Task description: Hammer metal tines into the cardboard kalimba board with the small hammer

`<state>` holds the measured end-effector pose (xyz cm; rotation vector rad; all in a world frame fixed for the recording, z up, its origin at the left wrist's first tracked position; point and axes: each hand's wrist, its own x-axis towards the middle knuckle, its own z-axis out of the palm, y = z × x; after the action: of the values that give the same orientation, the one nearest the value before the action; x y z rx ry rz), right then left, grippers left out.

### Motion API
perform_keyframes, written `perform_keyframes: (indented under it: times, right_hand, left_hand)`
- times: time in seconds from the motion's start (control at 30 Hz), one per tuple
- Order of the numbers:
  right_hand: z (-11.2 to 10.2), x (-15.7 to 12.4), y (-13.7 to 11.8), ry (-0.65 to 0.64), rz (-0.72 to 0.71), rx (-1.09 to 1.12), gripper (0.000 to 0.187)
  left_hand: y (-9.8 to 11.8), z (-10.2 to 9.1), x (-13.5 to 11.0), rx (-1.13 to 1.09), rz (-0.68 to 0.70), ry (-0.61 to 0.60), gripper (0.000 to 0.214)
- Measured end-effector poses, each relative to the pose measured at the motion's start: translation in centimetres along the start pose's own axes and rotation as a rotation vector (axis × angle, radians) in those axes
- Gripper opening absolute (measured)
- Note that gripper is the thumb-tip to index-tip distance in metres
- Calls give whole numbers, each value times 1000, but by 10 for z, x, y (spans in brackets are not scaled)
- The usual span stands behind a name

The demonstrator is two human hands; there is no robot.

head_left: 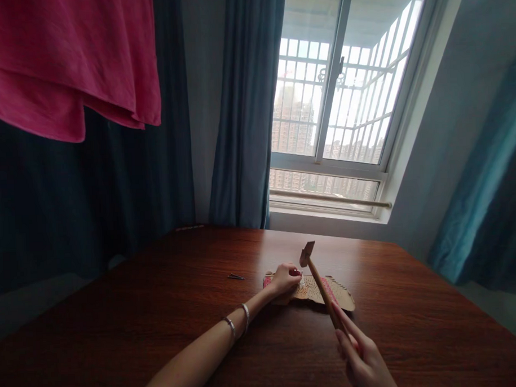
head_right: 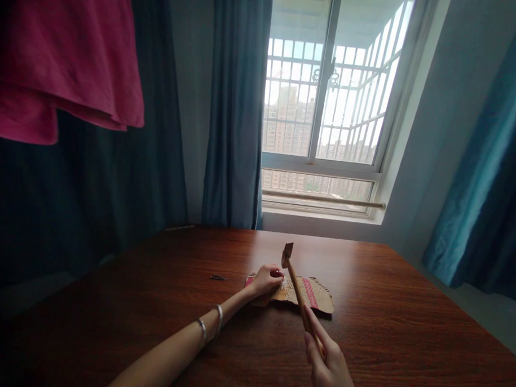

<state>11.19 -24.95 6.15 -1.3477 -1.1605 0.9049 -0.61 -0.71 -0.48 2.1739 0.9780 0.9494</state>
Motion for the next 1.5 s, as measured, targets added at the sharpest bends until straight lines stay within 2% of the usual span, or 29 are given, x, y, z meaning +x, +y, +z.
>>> perform_keyframes:
  times: [0.4,0.87,1.17,1.5]
  right_hand:
    - [0,-2,2,12,24,12,69]
    - [-2,-4,6,11,74,48,75]
    - [-1,-2,-1,3,45,81,74]
    - [2,1,27,58,71,85,82]
  left_hand:
    - [1,0,1,-15,-13,-11,13]
    - [3,-1,1,-1,-44,-31,13]
    - [0,0,1,-21,-34,-39,13]
    - [-1,1,2,-34,-10,5,13]
